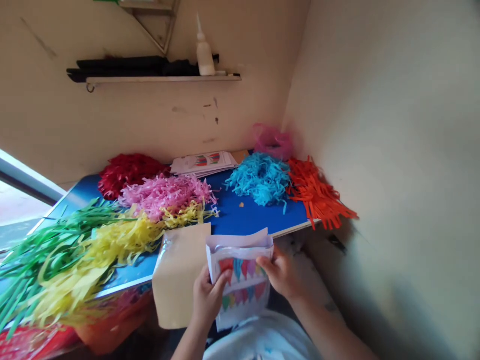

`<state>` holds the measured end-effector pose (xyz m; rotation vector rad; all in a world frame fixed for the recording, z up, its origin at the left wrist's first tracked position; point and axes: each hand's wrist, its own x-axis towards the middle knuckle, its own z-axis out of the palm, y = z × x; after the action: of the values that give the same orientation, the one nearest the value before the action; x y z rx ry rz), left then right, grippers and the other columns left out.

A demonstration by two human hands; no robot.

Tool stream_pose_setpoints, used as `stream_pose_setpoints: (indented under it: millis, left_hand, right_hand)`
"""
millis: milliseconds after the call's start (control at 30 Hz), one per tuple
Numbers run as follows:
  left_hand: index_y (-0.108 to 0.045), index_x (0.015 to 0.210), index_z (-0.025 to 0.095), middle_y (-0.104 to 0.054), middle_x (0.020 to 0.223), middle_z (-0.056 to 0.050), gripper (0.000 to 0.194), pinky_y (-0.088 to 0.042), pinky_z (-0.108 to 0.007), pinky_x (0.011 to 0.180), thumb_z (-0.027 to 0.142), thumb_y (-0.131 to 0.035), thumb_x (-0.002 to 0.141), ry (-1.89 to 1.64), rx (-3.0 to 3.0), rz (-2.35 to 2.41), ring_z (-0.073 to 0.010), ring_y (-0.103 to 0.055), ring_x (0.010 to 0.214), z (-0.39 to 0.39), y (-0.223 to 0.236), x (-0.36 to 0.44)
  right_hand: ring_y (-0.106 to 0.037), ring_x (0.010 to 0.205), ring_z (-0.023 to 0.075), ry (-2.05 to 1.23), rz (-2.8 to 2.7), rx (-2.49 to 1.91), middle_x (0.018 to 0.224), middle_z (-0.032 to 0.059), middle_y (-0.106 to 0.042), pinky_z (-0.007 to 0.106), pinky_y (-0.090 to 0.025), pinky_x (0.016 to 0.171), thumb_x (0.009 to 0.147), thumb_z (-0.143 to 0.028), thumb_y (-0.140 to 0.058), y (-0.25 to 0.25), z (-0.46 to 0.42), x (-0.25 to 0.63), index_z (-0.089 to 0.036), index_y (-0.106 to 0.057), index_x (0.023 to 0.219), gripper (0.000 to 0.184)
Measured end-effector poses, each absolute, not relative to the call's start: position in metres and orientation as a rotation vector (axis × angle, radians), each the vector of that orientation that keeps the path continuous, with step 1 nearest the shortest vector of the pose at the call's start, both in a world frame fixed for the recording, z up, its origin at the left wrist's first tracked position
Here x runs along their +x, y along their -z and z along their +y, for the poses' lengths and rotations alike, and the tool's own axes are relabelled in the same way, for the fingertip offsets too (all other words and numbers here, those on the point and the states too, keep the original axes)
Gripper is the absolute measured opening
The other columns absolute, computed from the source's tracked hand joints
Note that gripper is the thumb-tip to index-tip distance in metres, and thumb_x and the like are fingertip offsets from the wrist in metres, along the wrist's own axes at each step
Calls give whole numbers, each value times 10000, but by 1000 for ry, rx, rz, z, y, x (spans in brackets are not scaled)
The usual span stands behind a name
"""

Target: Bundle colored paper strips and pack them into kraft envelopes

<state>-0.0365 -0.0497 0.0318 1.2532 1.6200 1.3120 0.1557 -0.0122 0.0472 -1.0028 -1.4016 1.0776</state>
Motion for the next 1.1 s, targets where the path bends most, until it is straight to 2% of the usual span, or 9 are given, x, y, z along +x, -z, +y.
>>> stream_pose_setpoints:
  millis: [167, 300, 400, 467, 567, 733, 833, 967, 1100]
  left_hand:
    - [-667, 988, 181, -728, 929, -78, 445, -555, -331, 746, 585, -583, 821, -1370, 1086, 1330, -230, -679, 824, -43, -27, -46]
    - [-664, 991, 172, -719, 963, -85, 335, -545, -302, 785, 472, -634, 846, -1402, 1115, 1313, -220, -675, 880, -33, -29, -55]
    - [-655, 1036, 180, -723, 967, -87, 299, -556, -301, 790, 412, -656, 847, -1411, 1180, 1380, -220, -685, 902, -32, -25, -58]
    - [-593, 1193, 212, -718, 1029, -89, 394, -568, -318, 805, 378, -669, 843, -1446, 1160, 1362, -227, -691, 952, -34, -21, -60]
    - [-508, 1321, 265, -684, 1133, -97, 500, -575, -325, 816, 327, -668, 852, -1489, 1178, 1284, -230, -683, 1018, -36, -16, -66]
    - [-638, 1207, 263, -650, 1158, -89, 362, -575, -270, 785, 276, -670, 847, -1500, 1370, 1306, -207, -667, 999, -33, -18, -79]
    - [-686, 1079, 244, -684, 1041, -67, 240, -573, -228, 692, 297, -668, 846, -1541, 1434, 1392, -181, -681, 883, -30, -27, -81]
    - [-675, 905, 204, -686, 830, -37, 146, -564, -209, 611, 337, -661, 846, -1581, 1479, 1485, -156, -674, 725, -20, -44, -79]
    - [-697, 832, 183, -721, 814, -50, 132, -579, -231, 642, 313, -672, 836, -1511, 1532, 1537, -177, -697, 742, -13, -54, -82]
  right_hand:
    - [-676, 843, 251, -1008, -1339, -1149, 900, 56, -721, 349, -559, 786, 865, -565, -594, -20, 0, 152, -223, -659, 969, 363]
    - [-642, 1054, 262, -1099, -1284, -1062, 1121, 74, -695, 386, -505, 964, 931, -512, -526, -11, 0, 146, -249, -622, 1096, 324]
    - [-592, 1170, 252, -1155, -1178, -1047, 1268, 89, -627, 378, -482, 1003, 938, -475, -546, -6, -2, 142, -275, -487, 1279, 401]
    - [-611, 1131, 245, -1166, -1120, -1037, 1243, 97, -631, 363, -507, 943, 934, -454, -568, -3, -2, 140, -276, -403, 1319, 455]
    - [-658, 959, 234, -1123, -1117, -1045, 1109, 91, -669, 350, -523, 842, 927, -445, -586, 1, 0, 137, -258, -412, 1251, 412]
    - [-647, 847, 206, -1122, -1186, -1039, 974, 52, -674, 317, -514, 773, 896, -423, -636, -2, 8, 139, -258, -505, 1179, 353]
    - [-628, 828, 190, -1151, -1230, -1011, 910, 27, -655, 292, -503, 756, 875, -398, -665, -8, 13, 145, -260, -561, 1118, 298]
    - [-600, 838, 170, -1223, -1328, -943, 1010, 32, -624, 266, -488, 749, 847, -374, -690, -17, 23, 152, -257, -615, 1050, 246]
    - [-591, 856, 178, -1280, -1402, -886, 1025, 53, -603, 275, -498, 757, 838, -376, -688, -23, 34, 158, -237, -646, 994, 213]
